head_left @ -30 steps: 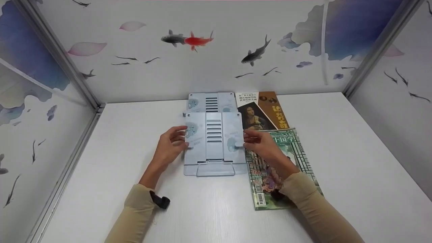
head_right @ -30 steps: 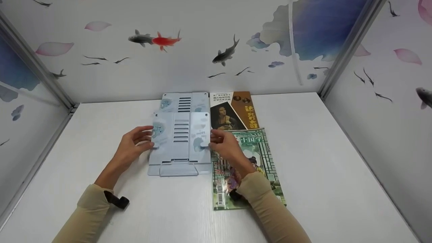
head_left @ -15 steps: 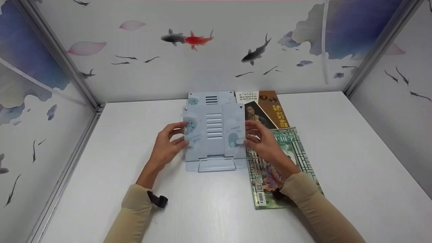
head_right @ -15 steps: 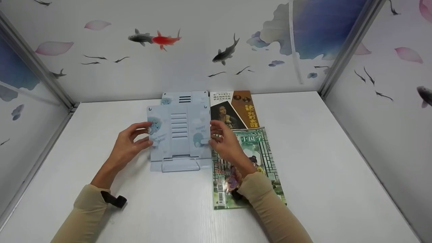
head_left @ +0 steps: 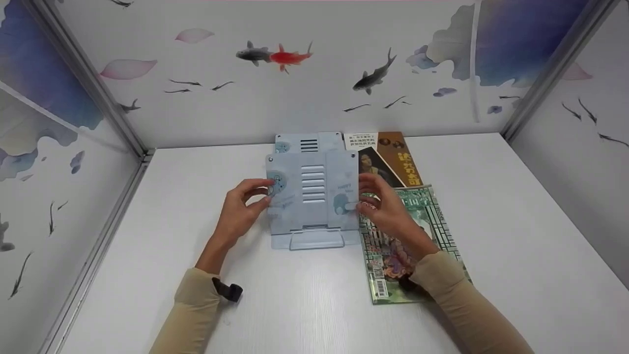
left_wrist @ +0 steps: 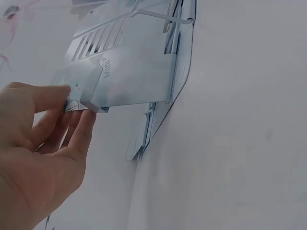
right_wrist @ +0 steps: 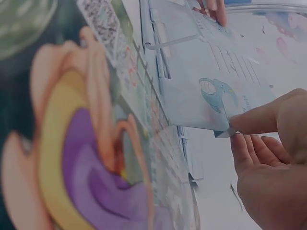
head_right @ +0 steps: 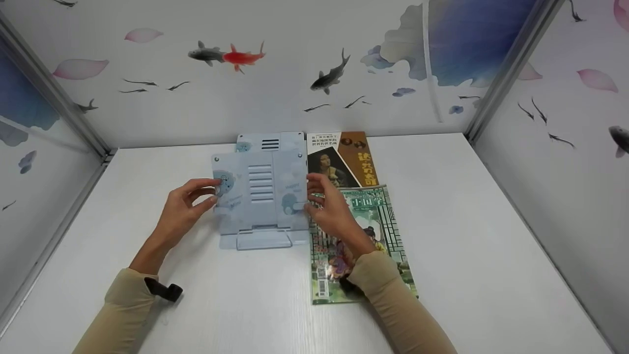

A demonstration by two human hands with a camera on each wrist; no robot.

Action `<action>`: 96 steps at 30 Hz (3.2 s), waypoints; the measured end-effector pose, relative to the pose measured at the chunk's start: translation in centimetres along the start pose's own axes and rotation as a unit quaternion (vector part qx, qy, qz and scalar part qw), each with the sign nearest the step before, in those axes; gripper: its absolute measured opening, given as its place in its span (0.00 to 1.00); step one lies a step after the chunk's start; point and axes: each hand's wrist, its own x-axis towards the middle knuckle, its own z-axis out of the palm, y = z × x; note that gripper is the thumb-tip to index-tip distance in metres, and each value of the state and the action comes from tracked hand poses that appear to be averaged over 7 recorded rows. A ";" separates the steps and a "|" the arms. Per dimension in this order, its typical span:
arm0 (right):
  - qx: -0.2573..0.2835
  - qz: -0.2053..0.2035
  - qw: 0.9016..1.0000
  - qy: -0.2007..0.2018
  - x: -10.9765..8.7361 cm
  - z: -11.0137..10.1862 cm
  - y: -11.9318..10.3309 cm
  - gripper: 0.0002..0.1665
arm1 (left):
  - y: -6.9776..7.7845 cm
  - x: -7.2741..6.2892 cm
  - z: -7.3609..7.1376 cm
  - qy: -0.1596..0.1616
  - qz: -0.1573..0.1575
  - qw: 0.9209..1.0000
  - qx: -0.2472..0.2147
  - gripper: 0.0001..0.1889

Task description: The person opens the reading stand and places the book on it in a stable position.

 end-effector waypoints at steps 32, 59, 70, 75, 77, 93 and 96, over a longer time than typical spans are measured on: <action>0.032 -0.074 0.996 -0.029 -0.1 -1.8 -0.2 0.11 | 0.4 0.0 -0.3 0.039 0.056 0.998 -0.006 0.20; 0.102 -0.061 0.977 -0.179 -1.4 -2.8 -0.3 0.09 | 1.1 0.0 -0.1 0.066 0.057 0.994 0.068 0.20; 0.110 -0.048 0.972 -0.203 -2.1 -2.9 -0.4 0.09 | 1.7 0.6 0.7 0.069 0.050 0.993 0.081 0.20; 0.096 -0.051 0.970 -0.216 -2.3 -2.5 -0.9 0.07 | 2.0 1.2 0.8 0.072 0.058 0.992 0.085 0.20; 0.090 -0.050 0.970 -0.221 -2.4 -2.5 -1.1 0.08 | 2.0 1.3 0.8 0.073 0.057 0.992 0.085 0.21; -0.039 -0.058 0.969 -0.236 -3.7 -1.1 -3.6 0.07 | 2.0 2.1 1.0 0.076 0.050 0.993 0.070 0.21; -0.063 -0.069 0.967 -0.237 -4.0 -0.7 -4.0 0.07 | 1.8 2.4 1.2 0.075 0.049 0.994 0.060 0.22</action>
